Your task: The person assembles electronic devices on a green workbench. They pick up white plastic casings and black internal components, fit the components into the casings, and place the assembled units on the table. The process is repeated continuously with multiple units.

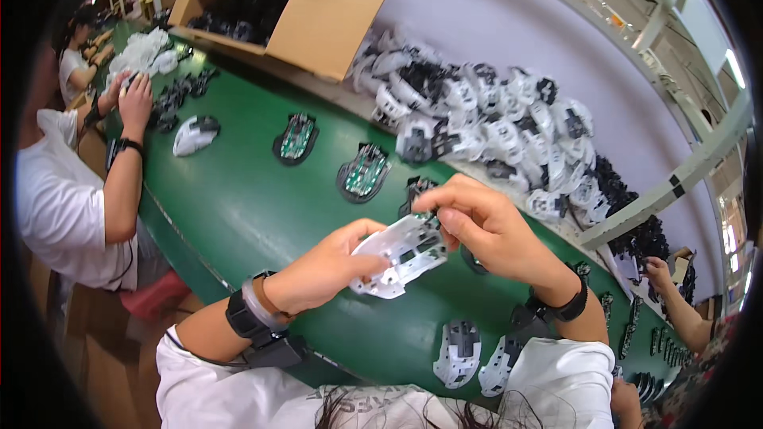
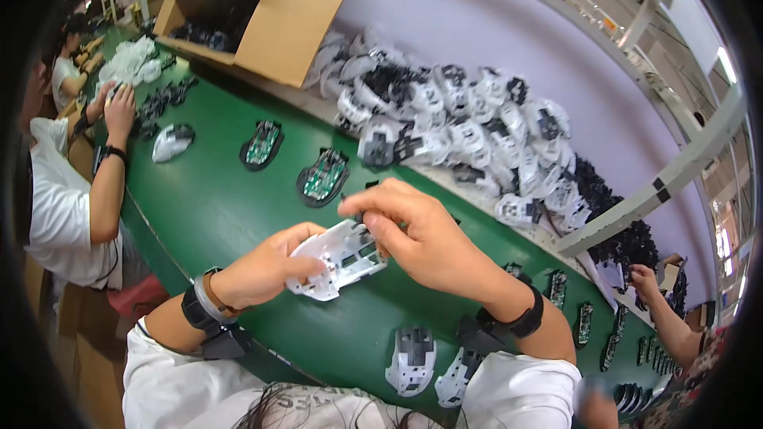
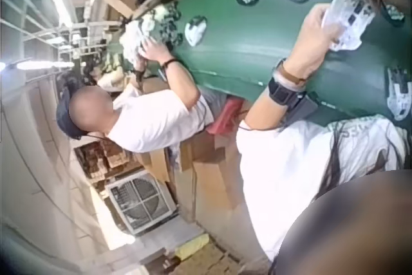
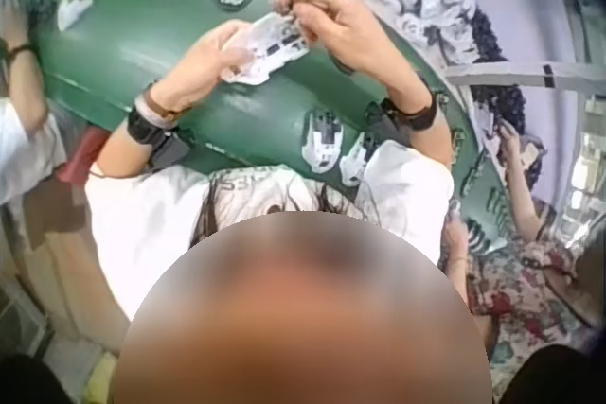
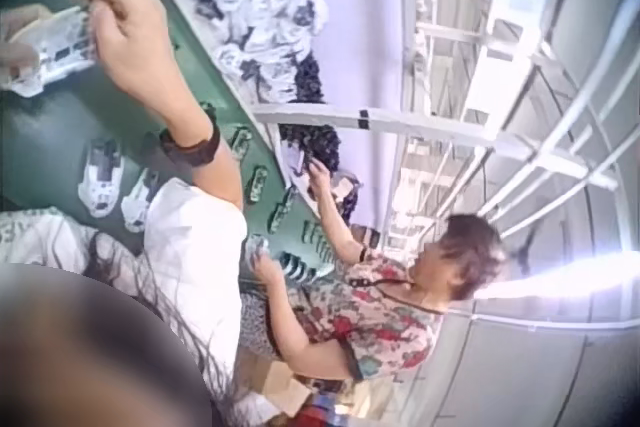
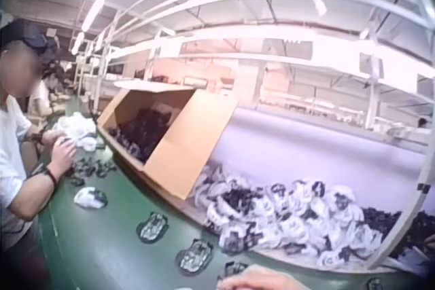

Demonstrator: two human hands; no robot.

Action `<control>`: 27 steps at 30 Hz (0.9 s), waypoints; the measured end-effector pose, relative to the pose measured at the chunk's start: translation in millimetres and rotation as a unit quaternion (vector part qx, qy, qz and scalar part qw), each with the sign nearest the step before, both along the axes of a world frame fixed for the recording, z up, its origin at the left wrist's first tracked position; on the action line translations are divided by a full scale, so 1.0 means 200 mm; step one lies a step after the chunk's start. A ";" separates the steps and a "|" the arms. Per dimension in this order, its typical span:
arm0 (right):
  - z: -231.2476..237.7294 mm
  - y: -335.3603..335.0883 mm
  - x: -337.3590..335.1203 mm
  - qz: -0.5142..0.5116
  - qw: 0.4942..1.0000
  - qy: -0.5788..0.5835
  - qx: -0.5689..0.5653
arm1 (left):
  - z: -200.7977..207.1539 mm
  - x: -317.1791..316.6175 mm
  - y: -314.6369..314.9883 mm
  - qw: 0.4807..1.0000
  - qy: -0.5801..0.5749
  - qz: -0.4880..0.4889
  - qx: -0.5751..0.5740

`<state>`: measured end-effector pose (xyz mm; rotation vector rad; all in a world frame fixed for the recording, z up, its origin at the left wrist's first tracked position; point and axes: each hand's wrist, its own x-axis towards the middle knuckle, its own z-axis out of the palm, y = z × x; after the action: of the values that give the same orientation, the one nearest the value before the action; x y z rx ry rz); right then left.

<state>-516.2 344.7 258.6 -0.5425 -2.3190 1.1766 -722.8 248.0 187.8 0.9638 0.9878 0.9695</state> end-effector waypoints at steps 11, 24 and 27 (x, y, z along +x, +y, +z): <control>-0.23 -0.08 0.03 -0.116 0.984 0.013 -0.138 | -0.13 -0.02 0.00 0.969 -0.228 0.088 -0.040; -0.23 -0.17 -0.05 -0.099 0.975 -0.031 0.194 | -0.09 0.04 -0.01 0.967 -0.234 0.100 0.019; -0.30 -0.16 -0.11 -0.137 0.909 -0.007 0.394 | -0.07 0.05 -0.01 0.962 -0.250 0.108 0.027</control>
<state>-538.2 313.1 198.6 -0.5298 -2.3685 0.0584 -712.3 245.2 173.8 0.6123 0.6461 1.3484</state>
